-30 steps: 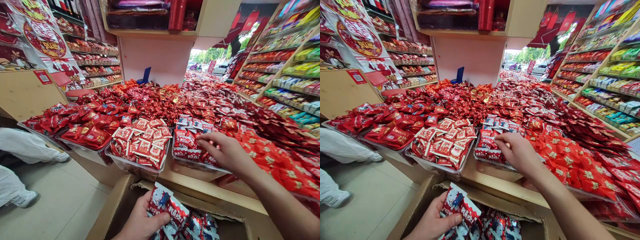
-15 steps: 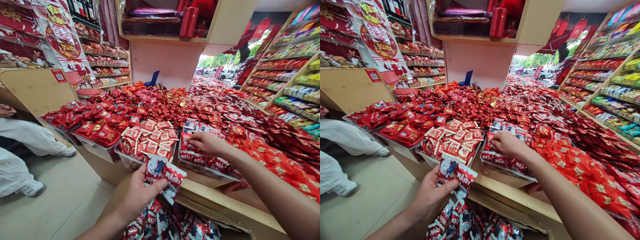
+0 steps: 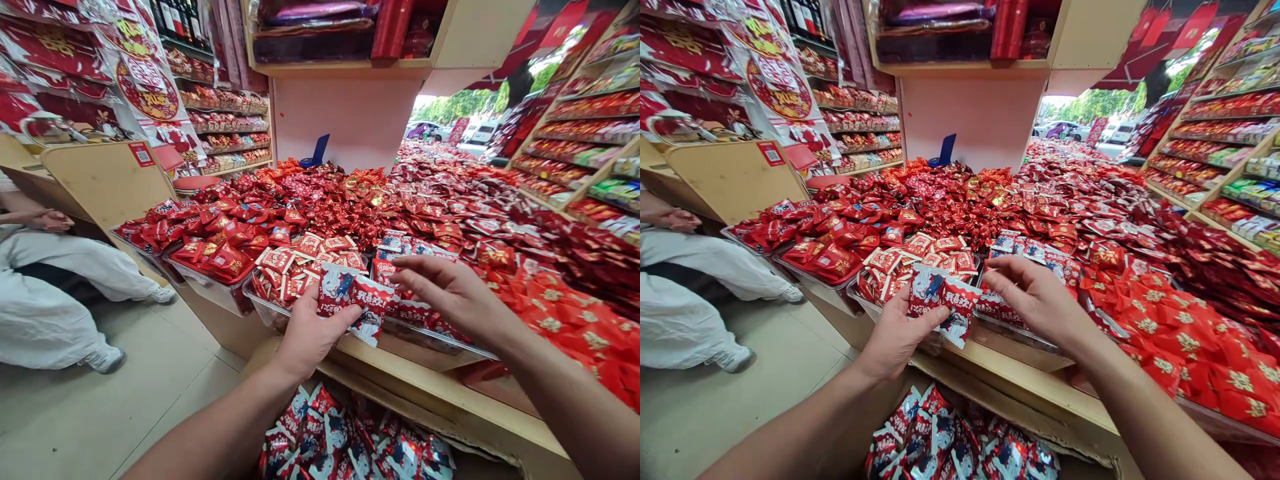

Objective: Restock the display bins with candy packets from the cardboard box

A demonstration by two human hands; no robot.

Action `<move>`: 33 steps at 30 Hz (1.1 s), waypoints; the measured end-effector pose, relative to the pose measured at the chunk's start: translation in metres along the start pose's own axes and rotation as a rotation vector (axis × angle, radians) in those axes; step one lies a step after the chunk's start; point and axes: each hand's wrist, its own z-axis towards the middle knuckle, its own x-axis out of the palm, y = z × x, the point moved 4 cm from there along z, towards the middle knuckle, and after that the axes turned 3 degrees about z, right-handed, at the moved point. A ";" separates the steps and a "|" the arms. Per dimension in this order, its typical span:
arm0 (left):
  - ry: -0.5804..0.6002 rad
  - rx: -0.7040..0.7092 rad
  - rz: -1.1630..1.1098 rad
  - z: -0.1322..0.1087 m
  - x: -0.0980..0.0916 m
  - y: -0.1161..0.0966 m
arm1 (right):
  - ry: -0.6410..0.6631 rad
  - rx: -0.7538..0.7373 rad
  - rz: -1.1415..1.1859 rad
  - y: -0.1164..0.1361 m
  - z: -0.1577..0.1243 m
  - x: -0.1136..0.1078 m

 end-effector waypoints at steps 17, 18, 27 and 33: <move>0.268 -0.019 0.425 0.064 0.012 -0.035 | -0.367 0.038 -0.202 -0.034 0.022 -0.101; 0.290 0.016 0.481 0.077 0.017 -0.040 | -0.321 0.085 -0.209 -0.042 0.032 -0.099; 0.524 0.143 0.833 0.174 0.043 -0.031 | -0.010 0.308 -0.302 -0.079 0.060 -0.054; 0.583 0.080 1.073 0.184 0.058 -0.016 | 0.013 0.303 -0.483 -0.075 0.059 -0.057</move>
